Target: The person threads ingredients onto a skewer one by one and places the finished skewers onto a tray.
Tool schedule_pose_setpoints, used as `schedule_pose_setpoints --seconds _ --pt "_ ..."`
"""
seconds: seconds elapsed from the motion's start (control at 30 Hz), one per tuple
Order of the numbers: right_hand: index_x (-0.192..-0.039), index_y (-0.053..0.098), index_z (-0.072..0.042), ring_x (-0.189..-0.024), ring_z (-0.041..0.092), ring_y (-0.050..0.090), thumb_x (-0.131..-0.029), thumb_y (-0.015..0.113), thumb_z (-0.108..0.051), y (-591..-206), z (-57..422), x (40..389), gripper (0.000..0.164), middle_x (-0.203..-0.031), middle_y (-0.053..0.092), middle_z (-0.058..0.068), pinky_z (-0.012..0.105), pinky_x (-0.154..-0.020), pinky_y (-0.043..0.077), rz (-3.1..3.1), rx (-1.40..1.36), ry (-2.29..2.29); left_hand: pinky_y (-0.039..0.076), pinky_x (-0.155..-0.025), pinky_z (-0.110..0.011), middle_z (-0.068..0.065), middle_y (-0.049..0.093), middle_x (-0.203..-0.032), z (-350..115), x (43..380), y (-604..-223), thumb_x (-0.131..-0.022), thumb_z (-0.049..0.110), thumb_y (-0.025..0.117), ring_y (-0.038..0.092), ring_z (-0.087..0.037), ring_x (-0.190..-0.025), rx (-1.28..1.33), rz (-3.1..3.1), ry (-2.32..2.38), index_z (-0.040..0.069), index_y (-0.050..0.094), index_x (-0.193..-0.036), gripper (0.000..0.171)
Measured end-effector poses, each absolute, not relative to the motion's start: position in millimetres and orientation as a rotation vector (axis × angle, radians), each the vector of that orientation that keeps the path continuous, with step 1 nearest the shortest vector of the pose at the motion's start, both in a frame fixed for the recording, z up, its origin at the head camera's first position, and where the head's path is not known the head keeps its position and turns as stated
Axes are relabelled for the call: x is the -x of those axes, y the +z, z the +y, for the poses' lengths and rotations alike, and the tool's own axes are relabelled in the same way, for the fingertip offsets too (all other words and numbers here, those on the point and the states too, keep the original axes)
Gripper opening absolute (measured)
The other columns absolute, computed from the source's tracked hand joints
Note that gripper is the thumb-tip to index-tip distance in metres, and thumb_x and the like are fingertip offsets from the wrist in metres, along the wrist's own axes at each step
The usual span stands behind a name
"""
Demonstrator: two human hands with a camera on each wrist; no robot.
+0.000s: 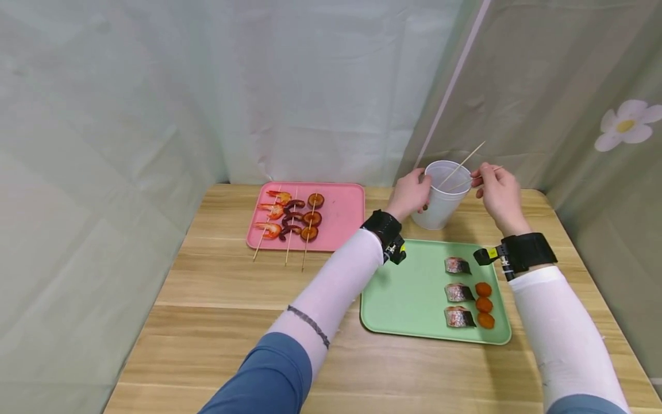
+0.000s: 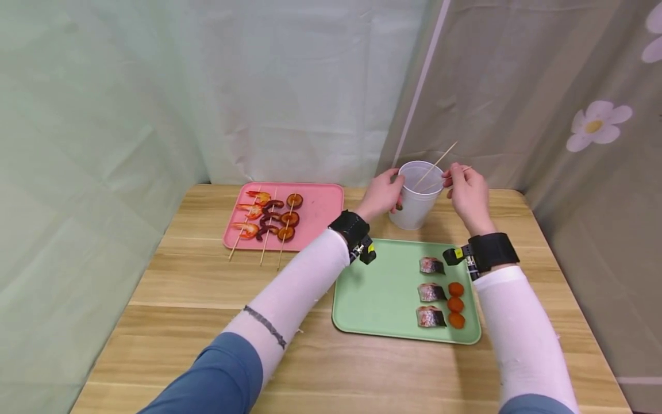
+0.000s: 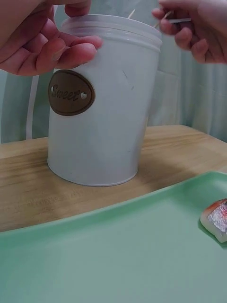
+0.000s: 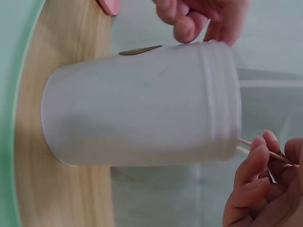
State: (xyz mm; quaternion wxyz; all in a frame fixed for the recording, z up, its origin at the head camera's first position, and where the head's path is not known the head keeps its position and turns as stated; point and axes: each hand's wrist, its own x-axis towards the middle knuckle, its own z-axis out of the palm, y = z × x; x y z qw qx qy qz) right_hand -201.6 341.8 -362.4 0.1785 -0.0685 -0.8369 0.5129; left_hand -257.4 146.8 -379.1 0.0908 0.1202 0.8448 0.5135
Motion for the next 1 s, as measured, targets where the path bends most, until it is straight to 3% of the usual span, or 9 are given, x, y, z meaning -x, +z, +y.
schedule_pose_setpoints --seconds 0.13,0.43,0.6,0.8,0.87,1.0 --pt "-0.106 0.069 0.001 -0.064 0.004 0.058 -0.115 0.043 -0.042 -353 337 193 0.051 -0.082 0.064 -0.015 0.019 -0.060 0.045 -2.336 0.178 1.309 0.048 -0.059 -0.028 -0.011 0.073 -0.078 143 256 -379 -0.116 0.036 0.042 0.059 -0.016 -0.050 -0.373 2.489 1.553 0.014 0.046 -0.161 0.051" --pt "-0.098 0.072 -0.006 -0.058 -0.001 0.055 -0.115 0.047 -0.040 -331 333 176 0.045 -0.077 0.063 -0.022 0.019 -0.058 0.042 -2.242 0.192 1.164 0.049 -0.055 -0.029 -0.004 0.062 -0.070 137 256 -380 -0.116 0.038 0.046 0.061 -0.018 -0.052 -0.389 2.432 1.624 0.014 0.051 -0.157 0.048" --pt "-0.097 0.074 -0.011 -0.060 0.003 0.056 -0.115 0.047 -0.038 -320 339 170 0.042 -0.079 0.064 -0.017 0.018 -0.062 0.045 -2.190 0.240 1.215 0.050 -0.053 -0.029 -0.005 0.061 -0.071 134 256 -378 -0.116 0.034 0.047 0.059 -0.018 -0.052 -0.414 2.408 1.636 0.012 0.053 -0.155 0.045" --pt "-0.100 0.073 -0.007 -0.064 0.008 0.056 -0.116 0.047 -0.031 -312 343 162 0.038 -0.085 0.065 -0.008 0.017 -0.066 0.049 -2.104 0.203 1.374 0.047 -0.052 -0.030 -0.007 0.060 -0.072 128 255 -371 -0.116 0.032 0.046 0.054 -0.020 -0.047 -0.459 2.358 1.698 0.008 0.051 -0.156 0.046" --pt "-0.101 0.073 -0.006 -0.064 0.009 0.055 -0.116 0.048 -0.030 -310 342 158 0.038 -0.086 0.065 -0.005 0.017 -0.064 0.048 -2.072 0.184 1.428 0.049 -0.054 -0.031 -0.009 0.063 -0.077 125 254 -368 -0.117 0.034 0.045 0.057 -0.023 -0.051 -0.492 2.384 1.679 0.009 0.053 -0.154 0.045" --pt "-0.099 0.074 -0.005 -0.064 0.012 0.054 -0.114 0.052 -0.028 -306 337 153 0.036 -0.086 0.065 0.000 0.017 -0.060 0.046 -1.981 0.145 1.539 0.055 -0.075 -0.030 -0.007 0.074 -0.106 118 251 -361 -0.117 0.036 0.042 0.072 -0.021 -0.089 -0.691 2.694 1.364 0.015 0.063 -0.142 0.039"
